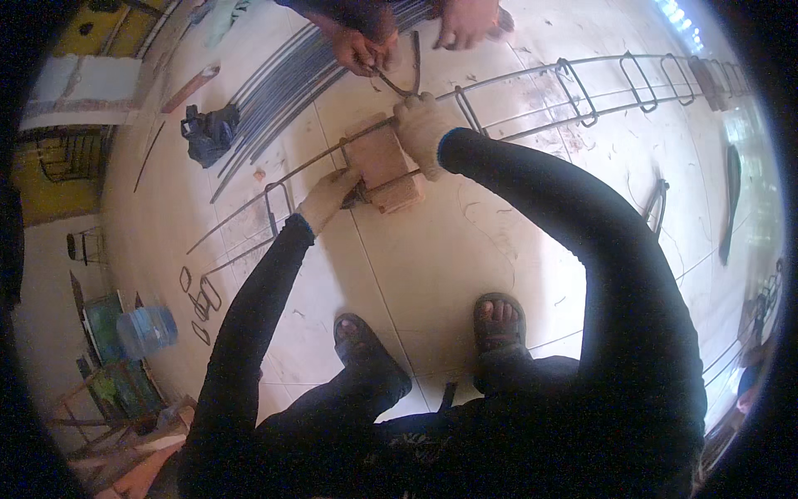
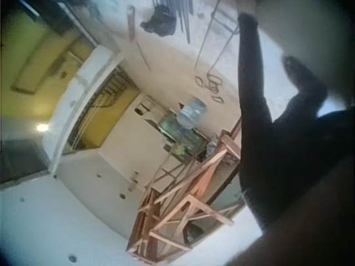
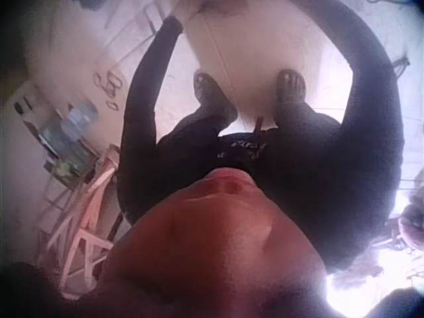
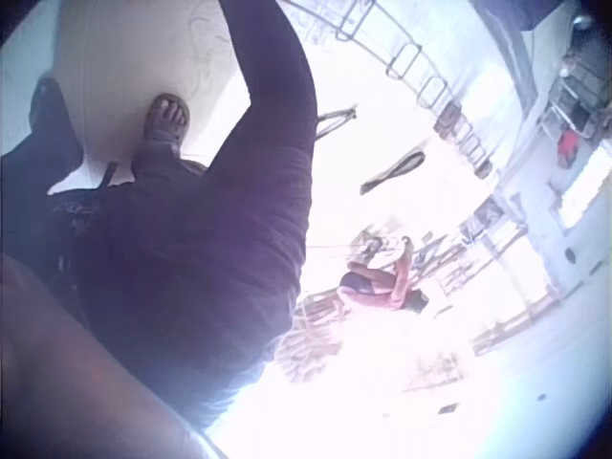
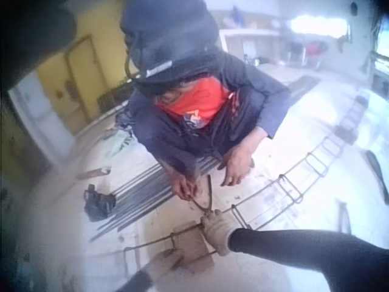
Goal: The person assembles a metal frame on the floor by bending and tying metal rods with wire. They use pliers to twist the wire and secure the joints while a coworker assists by holding the frame.
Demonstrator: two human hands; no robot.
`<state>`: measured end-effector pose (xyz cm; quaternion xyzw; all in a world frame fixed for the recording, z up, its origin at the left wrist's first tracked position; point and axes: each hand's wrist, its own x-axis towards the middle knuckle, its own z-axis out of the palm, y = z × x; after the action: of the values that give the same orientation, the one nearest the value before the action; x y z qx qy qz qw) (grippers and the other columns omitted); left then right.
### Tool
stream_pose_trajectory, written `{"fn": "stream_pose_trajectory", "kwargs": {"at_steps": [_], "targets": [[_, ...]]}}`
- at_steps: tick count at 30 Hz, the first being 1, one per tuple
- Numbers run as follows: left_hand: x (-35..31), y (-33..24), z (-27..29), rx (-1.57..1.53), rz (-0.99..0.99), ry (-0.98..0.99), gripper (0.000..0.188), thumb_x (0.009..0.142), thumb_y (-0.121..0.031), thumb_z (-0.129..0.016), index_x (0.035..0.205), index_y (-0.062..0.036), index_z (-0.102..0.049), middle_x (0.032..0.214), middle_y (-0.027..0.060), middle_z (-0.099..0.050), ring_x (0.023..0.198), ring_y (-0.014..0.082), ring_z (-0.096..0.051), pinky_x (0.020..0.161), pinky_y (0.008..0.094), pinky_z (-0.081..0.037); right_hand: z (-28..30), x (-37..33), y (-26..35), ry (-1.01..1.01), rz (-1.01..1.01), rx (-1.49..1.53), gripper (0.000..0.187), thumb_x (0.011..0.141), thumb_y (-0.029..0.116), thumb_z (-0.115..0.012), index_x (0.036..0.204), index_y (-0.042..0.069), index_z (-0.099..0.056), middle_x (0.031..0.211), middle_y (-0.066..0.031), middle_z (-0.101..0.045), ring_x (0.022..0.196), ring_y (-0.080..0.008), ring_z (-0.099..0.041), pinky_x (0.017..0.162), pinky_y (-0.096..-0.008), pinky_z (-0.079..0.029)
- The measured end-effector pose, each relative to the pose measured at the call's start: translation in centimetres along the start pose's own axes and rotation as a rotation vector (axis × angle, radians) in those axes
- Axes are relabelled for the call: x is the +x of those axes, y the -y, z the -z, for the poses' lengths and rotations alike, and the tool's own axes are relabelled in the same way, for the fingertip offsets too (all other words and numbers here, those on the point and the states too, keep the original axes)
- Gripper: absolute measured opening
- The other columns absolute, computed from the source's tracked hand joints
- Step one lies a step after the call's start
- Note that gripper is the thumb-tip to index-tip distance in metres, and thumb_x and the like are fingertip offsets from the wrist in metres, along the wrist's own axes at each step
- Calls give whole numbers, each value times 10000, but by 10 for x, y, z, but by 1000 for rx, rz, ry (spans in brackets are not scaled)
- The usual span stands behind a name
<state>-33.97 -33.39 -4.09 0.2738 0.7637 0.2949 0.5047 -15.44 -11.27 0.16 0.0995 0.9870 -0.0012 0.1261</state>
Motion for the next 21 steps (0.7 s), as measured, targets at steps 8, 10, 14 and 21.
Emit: {"fn": "stream_pose_trajectory", "kwargs": {"at_steps": [8,10,14,21], "targets": [[38,11,16,-31,-35,9,987,1105,-783,-394,1570,77,-529,1389,234,-709,1284,318,-674,1125,409,-512,2,8,-2,-2,-46,118,930,498,170,-990,1342,-51,-667,1373,-246,-639,1357,-394,-574,1131,-465,-474],[48,9,15,-223,143,46,900,1126,-749,-415,1531,34,-595,1395,119,-719,1192,204,-697,1060,352,-554,-9,12,-3,-28,-78,160,990,471,150,-992,1367,-67,-631,1375,-258,-638,1348,-399,-579,1125,-447,-490],[53,6,1,-32,-72,-39,878,1118,-760,-422,1495,8,-621,1327,94,-731,1120,199,-713,1005,359,-581,-8,9,-6,-12,-78,147,829,473,191,-973,1228,-47,-725,1333,-253,-653,1313,-405,-606,1120,-452,-489],[63,14,-10,283,-290,-19,570,1192,-451,-372,1487,-13,-588,1158,260,-749,1050,388,-738,931,467,-583,1,7,-5,-4,-61,43,763,495,305,-991,1146,-42,-794,1359,-258,-643,1314,-404,-623,1205,-500,-431]]}}
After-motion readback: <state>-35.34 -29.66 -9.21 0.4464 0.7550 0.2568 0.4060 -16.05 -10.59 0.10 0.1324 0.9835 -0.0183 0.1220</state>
